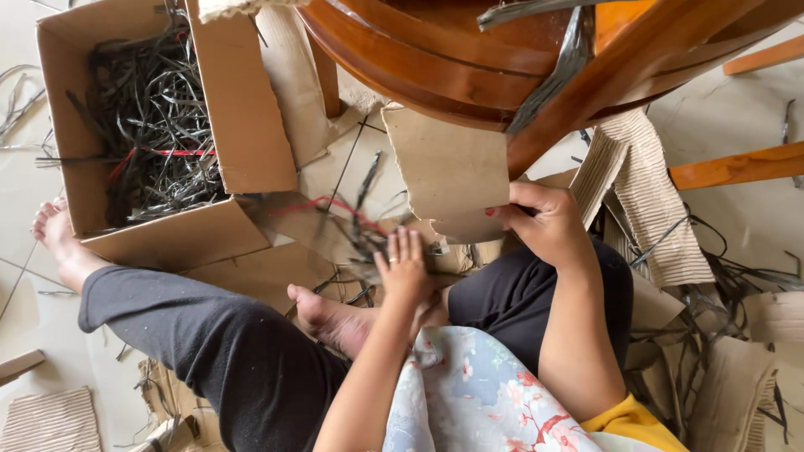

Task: Wrapping wooden chair legs with cardboard and securing them with plastic ties for protection

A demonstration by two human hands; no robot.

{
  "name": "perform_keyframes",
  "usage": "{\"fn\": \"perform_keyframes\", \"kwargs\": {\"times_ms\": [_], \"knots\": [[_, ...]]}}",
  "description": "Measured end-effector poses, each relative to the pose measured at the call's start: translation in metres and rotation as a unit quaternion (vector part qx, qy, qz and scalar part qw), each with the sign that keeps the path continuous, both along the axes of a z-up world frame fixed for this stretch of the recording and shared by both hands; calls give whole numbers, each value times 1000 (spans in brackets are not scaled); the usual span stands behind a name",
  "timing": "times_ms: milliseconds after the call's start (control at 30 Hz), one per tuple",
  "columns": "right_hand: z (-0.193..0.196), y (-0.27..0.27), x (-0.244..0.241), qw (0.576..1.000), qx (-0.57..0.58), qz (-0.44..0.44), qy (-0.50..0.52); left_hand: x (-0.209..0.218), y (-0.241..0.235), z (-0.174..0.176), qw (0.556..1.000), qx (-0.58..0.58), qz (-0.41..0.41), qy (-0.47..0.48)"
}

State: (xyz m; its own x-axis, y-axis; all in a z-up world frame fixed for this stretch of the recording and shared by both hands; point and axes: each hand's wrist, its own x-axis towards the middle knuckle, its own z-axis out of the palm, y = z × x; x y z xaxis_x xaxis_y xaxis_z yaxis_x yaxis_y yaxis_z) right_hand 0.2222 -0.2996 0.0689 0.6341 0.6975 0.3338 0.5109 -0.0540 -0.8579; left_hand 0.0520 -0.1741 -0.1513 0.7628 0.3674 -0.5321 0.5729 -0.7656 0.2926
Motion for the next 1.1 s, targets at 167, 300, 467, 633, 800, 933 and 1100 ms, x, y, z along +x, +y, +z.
{"fn": "perform_keyframes", "kwargs": {"times_ms": [167,300,467,633,800,933,1100], "knots": [[-24,8,-1,996,-10,51,72,-18,49,-94,988,-6,115,107],[-9,15,-10,990,6,94,104,-1,50,63,974,-177,138,-20],[5,14,-22,987,7,133,90,14,41,74,835,-380,281,-283],[11,-6,-15,982,-68,140,111,7,31,86,782,-429,380,-246],[55,-19,-15,938,-213,39,270,19,17,17,895,-231,195,-327],[14,-53,21,954,-251,49,157,46,6,0,905,-183,193,-332],[-47,-43,38,960,-252,-33,120,63,-4,9,887,-188,242,-345]]}}
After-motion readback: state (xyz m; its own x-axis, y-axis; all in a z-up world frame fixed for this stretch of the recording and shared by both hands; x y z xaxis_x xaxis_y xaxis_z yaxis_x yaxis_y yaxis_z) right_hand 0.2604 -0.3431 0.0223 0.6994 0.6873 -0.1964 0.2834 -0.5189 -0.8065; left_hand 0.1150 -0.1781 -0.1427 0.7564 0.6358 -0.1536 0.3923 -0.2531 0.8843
